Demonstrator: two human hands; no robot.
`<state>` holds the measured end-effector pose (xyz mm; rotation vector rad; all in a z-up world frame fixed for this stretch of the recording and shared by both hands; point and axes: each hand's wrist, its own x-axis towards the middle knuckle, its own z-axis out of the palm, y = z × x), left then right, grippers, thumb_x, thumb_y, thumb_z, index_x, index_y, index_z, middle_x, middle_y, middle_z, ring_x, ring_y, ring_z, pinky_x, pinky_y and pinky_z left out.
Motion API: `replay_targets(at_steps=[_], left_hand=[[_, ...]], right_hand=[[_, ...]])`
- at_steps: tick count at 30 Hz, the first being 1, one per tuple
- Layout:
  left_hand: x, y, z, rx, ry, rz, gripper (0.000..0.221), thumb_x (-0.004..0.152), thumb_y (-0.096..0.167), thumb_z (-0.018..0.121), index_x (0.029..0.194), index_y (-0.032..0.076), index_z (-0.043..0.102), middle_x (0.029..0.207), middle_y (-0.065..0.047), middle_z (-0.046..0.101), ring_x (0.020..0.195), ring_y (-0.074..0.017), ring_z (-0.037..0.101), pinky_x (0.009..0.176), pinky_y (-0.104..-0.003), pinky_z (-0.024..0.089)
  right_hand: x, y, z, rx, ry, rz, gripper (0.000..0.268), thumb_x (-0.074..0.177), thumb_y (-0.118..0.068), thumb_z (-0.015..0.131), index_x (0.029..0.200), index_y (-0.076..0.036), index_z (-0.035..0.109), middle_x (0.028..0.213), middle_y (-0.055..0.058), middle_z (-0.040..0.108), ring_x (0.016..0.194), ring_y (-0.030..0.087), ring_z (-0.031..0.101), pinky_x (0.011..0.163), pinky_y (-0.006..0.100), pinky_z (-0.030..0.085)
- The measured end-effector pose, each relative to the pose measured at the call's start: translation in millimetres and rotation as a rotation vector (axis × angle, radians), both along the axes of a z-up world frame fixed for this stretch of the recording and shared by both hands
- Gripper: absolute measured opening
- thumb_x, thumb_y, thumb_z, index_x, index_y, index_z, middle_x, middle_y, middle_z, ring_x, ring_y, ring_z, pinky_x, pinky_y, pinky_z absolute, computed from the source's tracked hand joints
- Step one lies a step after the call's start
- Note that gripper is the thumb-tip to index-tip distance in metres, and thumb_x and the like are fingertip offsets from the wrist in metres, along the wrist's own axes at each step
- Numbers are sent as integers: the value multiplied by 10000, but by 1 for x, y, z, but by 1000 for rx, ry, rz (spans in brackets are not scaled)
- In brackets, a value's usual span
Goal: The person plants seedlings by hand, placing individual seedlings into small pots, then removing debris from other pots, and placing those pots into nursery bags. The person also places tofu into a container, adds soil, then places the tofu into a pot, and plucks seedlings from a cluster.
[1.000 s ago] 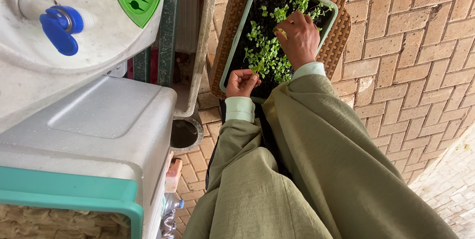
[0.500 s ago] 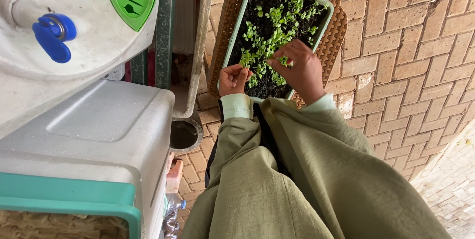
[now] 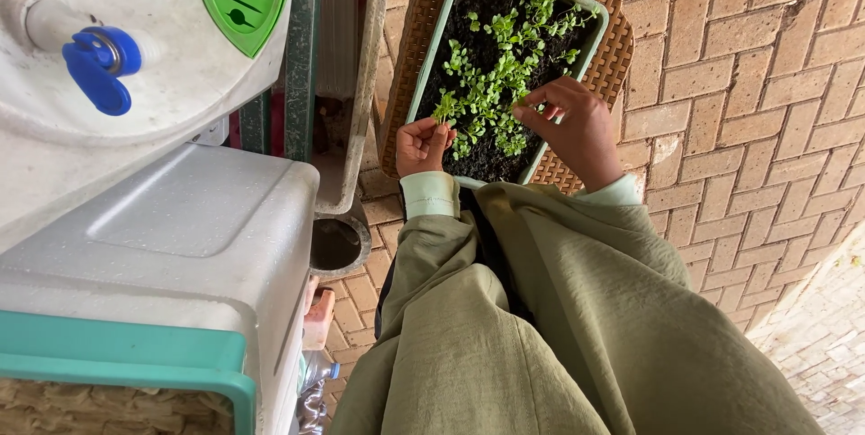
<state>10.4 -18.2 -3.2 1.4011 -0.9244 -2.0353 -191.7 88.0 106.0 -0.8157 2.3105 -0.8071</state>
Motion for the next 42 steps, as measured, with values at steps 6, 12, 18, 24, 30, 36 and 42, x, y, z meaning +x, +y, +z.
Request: replay_targets(at_steps=[6,12,18,24,30,36,42], left_hand=[[-6,4,7,36,79,-86,253,949,68,775,1116,-9,603,987,-130,722,876,-196,735,783,-297,618],[-6,11,2,76,144,-217,271,954,80,775,1139,-17,602,1012,-126,717,908,-173,716,808,-299,619],[-9,8,7,110,174,-270,281,944,88,773,1134,-1,586,1015,-127,727,907,-173,736,773,-299,626],[-5,15,-14,122,124,-222,287,915,30,791,1115,-1,587,977,-143,735,859,-186,740,741,-309,629],[-1,6,-14,98,87,-130,258,911,0,771,1091,11,586,966,-151,737,845,-201,746,756,-330,651],[3,0,-19,86,51,-106,220,928,-13,749,1088,16,601,983,-161,742,853,-206,743,763,-331,642],[0,-3,-13,90,41,-85,207,936,-6,744,1092,15,609,989,-154,741,863,-203,743,777,-339,647]], right_hand=[[10,-14,12,-60,-448,52,185,899,-282,821,991,-123,799,957,3,730,790,84,652,681,253,539],[18,-21,-5,5,-428,16,220,868,-302,853,970,-113,803,879,-1,709,721,90,596,630,272,497],[21,-25,-7,-3,-412,-25,187,886,-292,840,956,-122,806,858,-4,722,703,82,607,609,267,504],[11,-25,-28,-5,-324,19,216,879,-288,849,993,-112,796,897,9,775,711,93,680,633,254,558],[-53,-48,-104,8,295,-12,284,948,-196,864,1190,-108,744,1169,71,725,875,142,727,738,308,595],[-79,-68,-151,142,413,17,498,787,-261,958,1193,-111,713,1092,50,654,901,170,638,717,301,563],[-85,-74,-162,196,413,27,410,762,-307,982,1048,-165,725,1057,4,645,881,154,626,716,320,552]])
